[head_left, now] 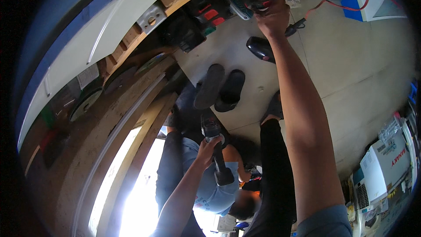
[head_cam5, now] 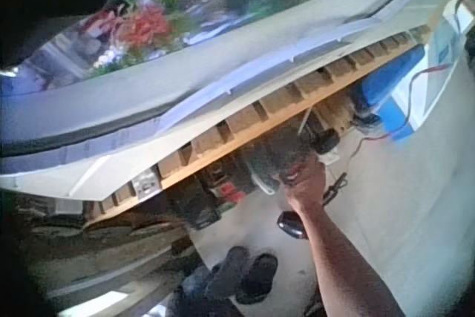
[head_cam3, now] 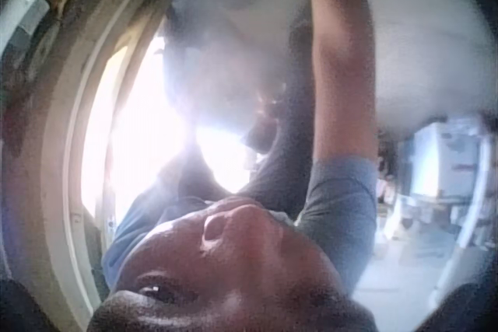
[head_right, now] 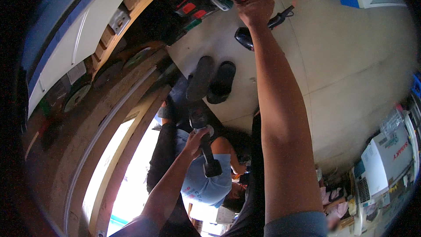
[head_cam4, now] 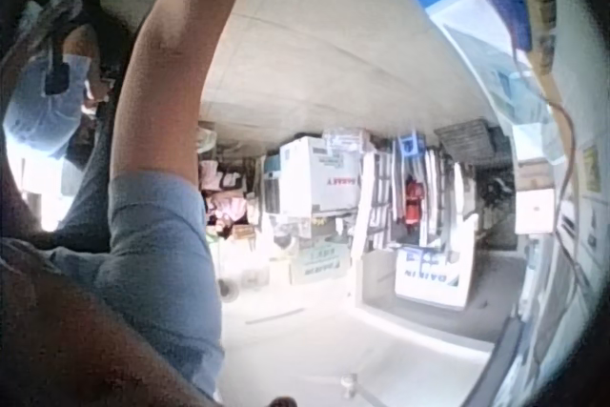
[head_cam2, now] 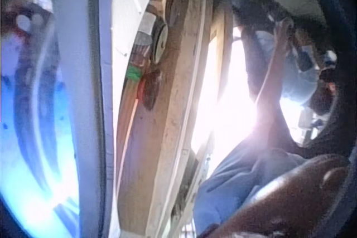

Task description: The person scrapes a white plastic part with a utility knife, then attaches a grinding disc to a cordless drill and grinds the surface of the part.

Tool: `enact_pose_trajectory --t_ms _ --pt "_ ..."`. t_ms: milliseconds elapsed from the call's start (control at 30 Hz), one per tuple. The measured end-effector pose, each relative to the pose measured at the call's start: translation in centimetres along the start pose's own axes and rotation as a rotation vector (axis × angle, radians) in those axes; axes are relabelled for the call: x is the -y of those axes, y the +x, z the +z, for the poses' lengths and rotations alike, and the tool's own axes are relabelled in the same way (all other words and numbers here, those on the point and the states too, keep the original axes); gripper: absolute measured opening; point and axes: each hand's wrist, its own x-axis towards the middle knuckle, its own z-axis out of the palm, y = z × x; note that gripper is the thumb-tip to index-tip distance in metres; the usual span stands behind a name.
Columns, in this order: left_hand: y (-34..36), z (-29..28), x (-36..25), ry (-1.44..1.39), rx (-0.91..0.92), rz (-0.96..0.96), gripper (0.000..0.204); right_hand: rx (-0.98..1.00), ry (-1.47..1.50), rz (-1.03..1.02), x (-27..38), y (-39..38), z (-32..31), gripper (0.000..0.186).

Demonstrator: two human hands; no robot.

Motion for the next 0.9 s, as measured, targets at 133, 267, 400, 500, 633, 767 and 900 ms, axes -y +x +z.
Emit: enact_pose_trajectory --t_ms 133,267,400,500,633,767,900 --pt "-1.1 0.6 -0.8 0.056 -0.046 -0.003 0.023 -0.074 0.163 0.014 -0.1 -0.3 0.0 0.080" --pt "-2.3 -1.1 0.6 0.128 -0.085 0.004 0.026 0.051 0.281 0.145 1.8 -0.4 -1.9 0.084" --pt "-2.6 -1.9 1.3 0.272 -0.107 0.013 0.029 -0.043 0.245 0.068 1.9 0.2 -2.1 0.084" --pt "-2.3 -1.0 0.6 0.287 -0.092 0.043 0.030 -0.082 0.284 0.046 1.0 -0.3 -1.3 0.082" --pt "-2.0 -0.4 0.8 0.240 -0.096 0.032 0.031 -0.066 0.364 0.000 1.1 -1.1 -2.1 0.079" --pt "-1.5 -0.4 1.0 0.257 -0.064 0.076 0.031 -0.091 0.296 -0.069 0.1 -1.3 -2.4 0.087" --pt "-2.2 -0.9 1.8 0.195 -0.078 0.059 0.038 -0.083 0.261 -0.024 1.0 -2.2 -2.9 0.088"
